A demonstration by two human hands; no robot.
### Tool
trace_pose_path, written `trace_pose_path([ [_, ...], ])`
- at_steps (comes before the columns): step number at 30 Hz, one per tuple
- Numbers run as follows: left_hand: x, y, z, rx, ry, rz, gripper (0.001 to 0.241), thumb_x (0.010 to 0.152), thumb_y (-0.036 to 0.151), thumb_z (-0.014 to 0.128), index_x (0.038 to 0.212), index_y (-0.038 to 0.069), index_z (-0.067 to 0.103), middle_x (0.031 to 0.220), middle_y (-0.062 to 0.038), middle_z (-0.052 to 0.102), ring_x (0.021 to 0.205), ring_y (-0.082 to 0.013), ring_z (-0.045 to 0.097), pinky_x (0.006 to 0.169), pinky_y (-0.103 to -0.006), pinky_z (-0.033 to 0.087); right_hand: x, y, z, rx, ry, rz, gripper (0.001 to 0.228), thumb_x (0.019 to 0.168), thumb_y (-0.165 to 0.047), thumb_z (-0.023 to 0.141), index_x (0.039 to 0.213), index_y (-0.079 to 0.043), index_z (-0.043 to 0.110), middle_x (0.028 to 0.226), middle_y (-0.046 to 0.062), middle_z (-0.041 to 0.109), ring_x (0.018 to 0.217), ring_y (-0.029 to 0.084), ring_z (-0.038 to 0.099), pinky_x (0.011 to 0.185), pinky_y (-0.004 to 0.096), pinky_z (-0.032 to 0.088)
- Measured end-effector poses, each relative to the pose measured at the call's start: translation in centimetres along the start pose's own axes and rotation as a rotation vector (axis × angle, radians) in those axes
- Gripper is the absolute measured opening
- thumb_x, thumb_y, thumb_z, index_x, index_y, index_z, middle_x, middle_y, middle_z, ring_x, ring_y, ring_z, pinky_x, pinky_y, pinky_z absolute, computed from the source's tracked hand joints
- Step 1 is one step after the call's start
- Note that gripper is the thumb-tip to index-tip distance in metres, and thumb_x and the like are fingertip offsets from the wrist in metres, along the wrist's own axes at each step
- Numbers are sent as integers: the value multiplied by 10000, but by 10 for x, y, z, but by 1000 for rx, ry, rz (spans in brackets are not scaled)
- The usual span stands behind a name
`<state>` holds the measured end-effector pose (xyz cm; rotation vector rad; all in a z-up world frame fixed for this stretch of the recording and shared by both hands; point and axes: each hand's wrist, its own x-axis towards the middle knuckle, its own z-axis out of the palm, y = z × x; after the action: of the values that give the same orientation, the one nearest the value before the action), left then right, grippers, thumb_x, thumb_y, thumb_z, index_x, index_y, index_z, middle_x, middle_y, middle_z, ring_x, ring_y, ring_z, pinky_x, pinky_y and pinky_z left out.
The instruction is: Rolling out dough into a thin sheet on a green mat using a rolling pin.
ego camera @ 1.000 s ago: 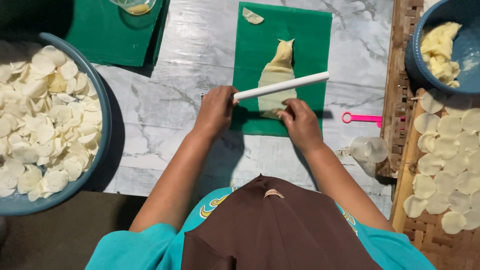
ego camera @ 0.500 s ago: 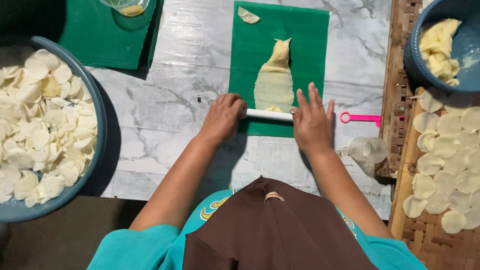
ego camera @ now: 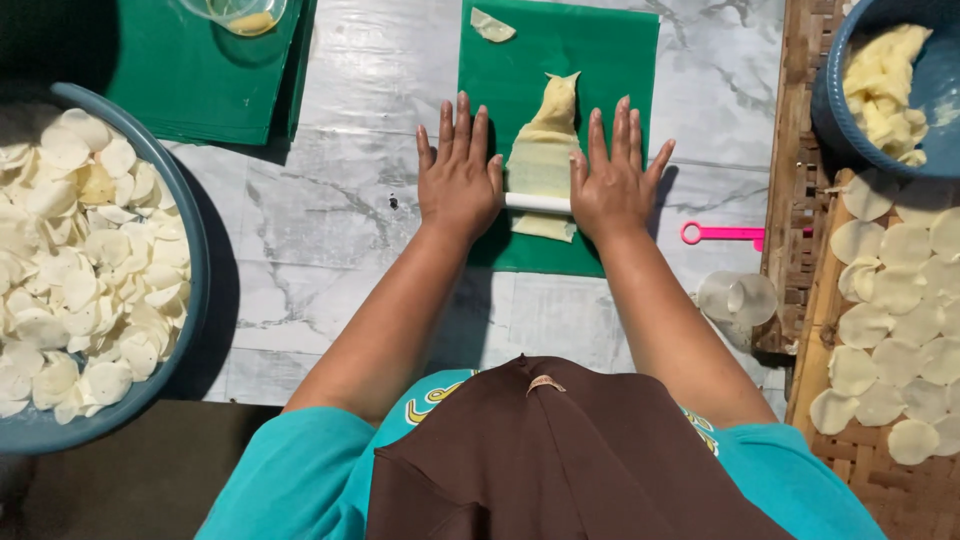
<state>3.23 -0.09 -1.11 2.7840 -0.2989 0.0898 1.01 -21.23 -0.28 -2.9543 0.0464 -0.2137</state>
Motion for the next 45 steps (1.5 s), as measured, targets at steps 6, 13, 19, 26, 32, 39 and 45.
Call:
trace_pose_path([
  [6, -54, -7, 2, 33, -80, 57, 616, 1108, 422, 304, 1658, 150, 244, 1738, -88, 124, 1600, -300, 95, 1281, -524, 64, -55, -3, 2, -26, 40, -104, 612, 1067, -336, 461, 1613, -77, 369, 1690, 220, 231, 1563, 356, 226, 1175, 717, 73],
  [13, -115, -9, -15, -1, -103, 101, 638, 1088, 391, 410, 1655, 157, 237, 1738, -97, 123, 1595, -317, 120, 1281, -502, 130, -109, 3, -13, -4, 40, -217, 631, 1090, -389, 407, 1607, -32, 342, 1680, 219, 268, 1548, 372, 257, 1220, 590, 179],
  [19, -122, -31, -15, 45, 257, 310, 314, 1019, 222, 540, 1305, 322, 622, 1148, 43, 612, 1124, -192, 628, 999, -373, 483, -122, 37, -10, 172, 116, -375, 465, 915, -154, 689, 1378, -189, 661, 1159, 10, 577, 1093, 255, 597, 1006, 436, 456],
  [26, -78, -26, -17, 30, 157, 291, 377, 1031, 306, 546, 1392, 203, 572, 1331, -68, 509, 1290, -266, 505, 1105, -452, 362, -94, 24, -18, 117, 114, -349, 520, 996, -199, 600, 1502, -111, 528, 1349, 136, 480, 1229, 333, 489, 1124, 564, 292],
  [32, -36, -3, -12, -46, -39, 133, 627, 1085, 431, 424, 1594, 68, 371, 1704, -171, 234, 1591, -328, 146, 1277, -550, 57, -45, 10, -11, 60, 4, -199, 624, 1099, -416, 411, 1626, -89, 336, 1684, 238, 251, 1554, 404, 223, 1191, 679, 45],
  [39, 35, 2, -7, -59, 25, 96, 613, 1084, 411, 428, 1576, 45, 399, 1687, -172, 263, 1578, -336, 177, 1267, -564, 60, 28, 10, -3, 83, 1, -134, 596, 1106, -385, 405, 1605, -64, 365, 1667, 257, 265, 1545, 418, 226, 1174, 694, 41],
  [45, -14, 2, -14, -56, 76, 56, 603, 1084, 395, 431, 1560, 26, 424, 1673, -174, 288, 1567, -343, 203, 1258, -576, 63, -25, 1, -8, 114, -5, -82, 573, 1111, -359, 400, 1587, -42, 390, 1652, 273, 278, 1537, 430, 229, 1160, 708, 37],
])
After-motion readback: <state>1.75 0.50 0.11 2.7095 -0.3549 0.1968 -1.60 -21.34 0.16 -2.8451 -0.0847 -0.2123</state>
